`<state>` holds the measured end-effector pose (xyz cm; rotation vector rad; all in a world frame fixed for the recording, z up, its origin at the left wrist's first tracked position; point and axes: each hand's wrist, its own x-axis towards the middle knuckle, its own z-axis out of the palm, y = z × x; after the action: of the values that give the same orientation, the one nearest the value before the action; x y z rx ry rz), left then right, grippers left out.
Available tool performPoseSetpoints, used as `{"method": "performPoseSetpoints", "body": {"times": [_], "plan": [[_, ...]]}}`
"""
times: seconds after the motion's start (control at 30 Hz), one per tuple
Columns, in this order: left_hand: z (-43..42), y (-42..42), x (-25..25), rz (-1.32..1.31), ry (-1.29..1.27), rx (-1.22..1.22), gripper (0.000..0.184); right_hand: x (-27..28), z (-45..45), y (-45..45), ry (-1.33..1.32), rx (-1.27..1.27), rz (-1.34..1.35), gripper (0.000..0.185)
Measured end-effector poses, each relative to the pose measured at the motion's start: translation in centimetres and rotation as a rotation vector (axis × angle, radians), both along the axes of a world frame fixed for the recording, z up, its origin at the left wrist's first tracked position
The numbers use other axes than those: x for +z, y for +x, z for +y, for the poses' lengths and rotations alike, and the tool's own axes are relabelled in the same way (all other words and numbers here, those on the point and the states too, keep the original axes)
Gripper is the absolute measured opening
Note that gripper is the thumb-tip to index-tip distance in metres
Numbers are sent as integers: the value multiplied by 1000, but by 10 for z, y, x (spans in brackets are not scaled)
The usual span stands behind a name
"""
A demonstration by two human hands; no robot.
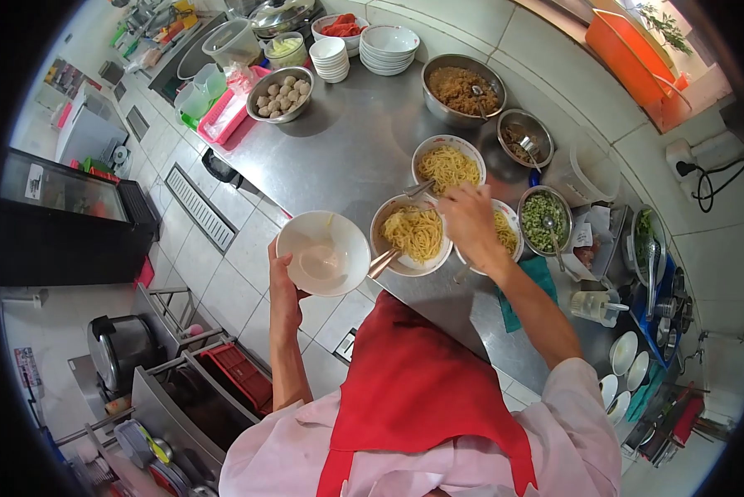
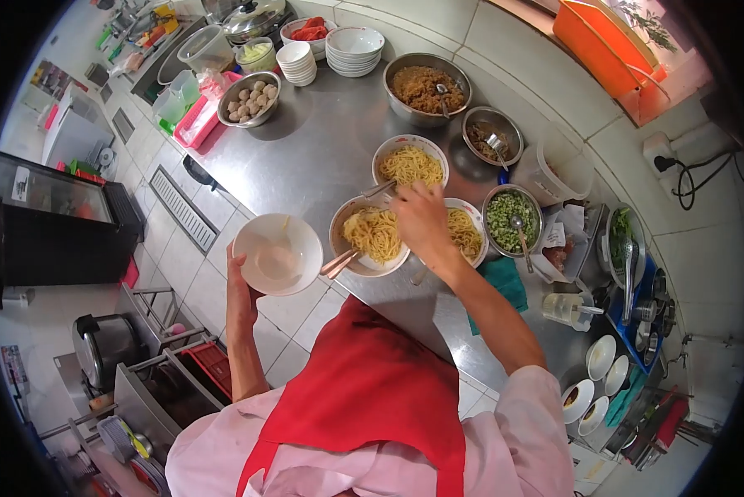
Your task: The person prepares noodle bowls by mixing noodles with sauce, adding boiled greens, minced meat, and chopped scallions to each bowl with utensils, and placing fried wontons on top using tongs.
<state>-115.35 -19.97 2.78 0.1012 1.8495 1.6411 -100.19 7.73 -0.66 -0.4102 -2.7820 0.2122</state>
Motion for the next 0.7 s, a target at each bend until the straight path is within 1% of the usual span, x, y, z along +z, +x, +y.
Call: {"method": "performPoseSetpoints", "body": {"times": [0.03, 0.07, 0.13, 0.2, 0.27, 0.3, 0.33, 0.4, 0.43, 0.53, 0.57, 0.63, 0.67, 0.7], "plan": [[-4, 1, -3, -14, 11, 34, 59, 4, 0, 6, 79, -53, 24, 9], [-7, 2, -5, -20, 7, 44, 59, 11, -3, 9, 75, -43, 19, 9], [-14, 3, -11, -60, 6, 100, 59, 23, -13, 16, 190, -169, 2, 7], [-16, 3, -14, -71, -2, 110, 58, 12, -16, 12, 157, -108, -8, 8], [-17, 4, -15, -83, -12, 114, 58, -17, -12, 0, 191, 154, 75, 10], [-16, 4, -16, -81, -7, 109, 57, -23, -8, -2, 205, 188, 3, 12], [-15, 2, -15, -76, 0, 103, 57, -26, -2, 0, 201, 190, 0, 12], [-16, -1, -14, -81, 5, 93, 57, -8, 9, 5, 252, 105, -127, 11], [-17, -1, -15, -83, 12, 81, 56, 4, 14, 9, 213, 67, -157, 12], [-18, -1, -22, -94, 34, 126, 56, 32, 15, 12, 180, 23, -167, 9], [-19, -1, -21, -95, 33, 129, 56, 31, 10, 10, 179, 26, -168, 9], [-18, 0, -20, -107, 41, 134, 56, 28, -1, 2, 198, 20, -13, 7], [-18, 1, -20, -109, 40, 135, 56, 19, -3, -1, 197, 21, -15, 7], [-17, 1, -20, -112, 36, 128, 57, 5, -5, -4, 167, 84, -56, 6]]}}
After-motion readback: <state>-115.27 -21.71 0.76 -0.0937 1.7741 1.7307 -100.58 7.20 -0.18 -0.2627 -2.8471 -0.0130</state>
